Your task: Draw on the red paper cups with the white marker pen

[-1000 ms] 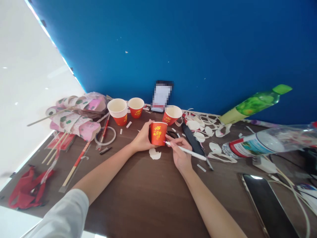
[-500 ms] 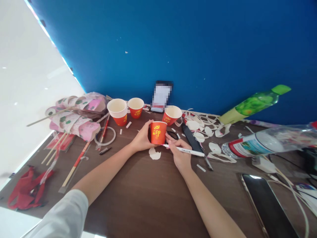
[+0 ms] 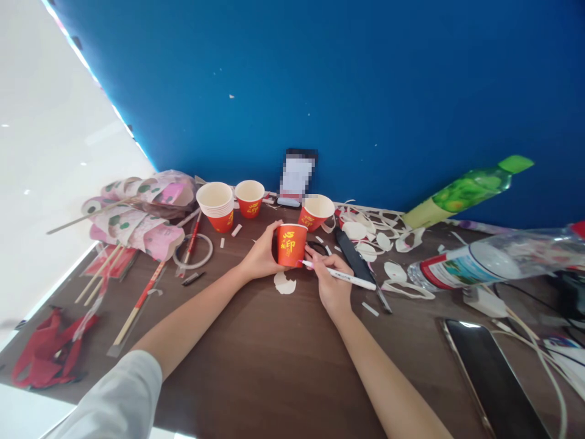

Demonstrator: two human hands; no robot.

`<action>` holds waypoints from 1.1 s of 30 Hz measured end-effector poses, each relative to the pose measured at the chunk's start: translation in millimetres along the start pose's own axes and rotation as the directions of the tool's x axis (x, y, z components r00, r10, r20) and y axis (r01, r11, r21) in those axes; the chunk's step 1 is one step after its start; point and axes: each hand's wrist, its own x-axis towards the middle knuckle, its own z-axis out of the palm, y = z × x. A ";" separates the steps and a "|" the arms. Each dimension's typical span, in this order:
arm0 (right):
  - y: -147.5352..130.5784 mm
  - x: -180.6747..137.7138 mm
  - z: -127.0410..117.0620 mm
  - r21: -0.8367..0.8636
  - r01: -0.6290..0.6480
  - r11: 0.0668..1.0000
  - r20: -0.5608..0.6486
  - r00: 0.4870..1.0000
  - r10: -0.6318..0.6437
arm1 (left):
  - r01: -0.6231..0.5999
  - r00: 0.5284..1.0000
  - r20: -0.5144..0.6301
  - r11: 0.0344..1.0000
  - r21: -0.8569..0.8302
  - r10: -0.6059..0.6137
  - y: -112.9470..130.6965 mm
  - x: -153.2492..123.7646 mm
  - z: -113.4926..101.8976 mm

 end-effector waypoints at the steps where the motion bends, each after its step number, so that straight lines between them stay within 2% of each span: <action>1: 0.6 0.4 0.3 0.009 -0.001 1.000 -0.009 1.000 0.001 | -0.003 1.000 -0.003 1.000 0.000 0.003 -0.1 -0.2 0.2; 14: 7.9 3.6 -1.5 0.090 -0.024 0.996 -0.043 0.999 0.028 | 0.065 0.998 0.006 0.996 0.067 -0.066 6.4 -0.8 -0.9; 20: 4.9 4.0 -2.2 0.119 -0.042 0.992 -0.029 0.999 0.046 | 0.055 0.998 0.016 0.996 0.065 -0.056 7.2 -1.4 -1.2; 28: -6.4 4.1 2.3 0.212 -0.096 0.973 -0.006 0.995 0.099 | 0.074 0.997 0.013 0.997 0.039 -0.074 9.0 -0.3 -1.4; 33: -11.1 4.5 4.9 0.291 -0.150 0.945 0.042 0.989 0.144 | 0.068 0.998 0.011 0.997 -0.040 -0.067 6.7 0.0 1.0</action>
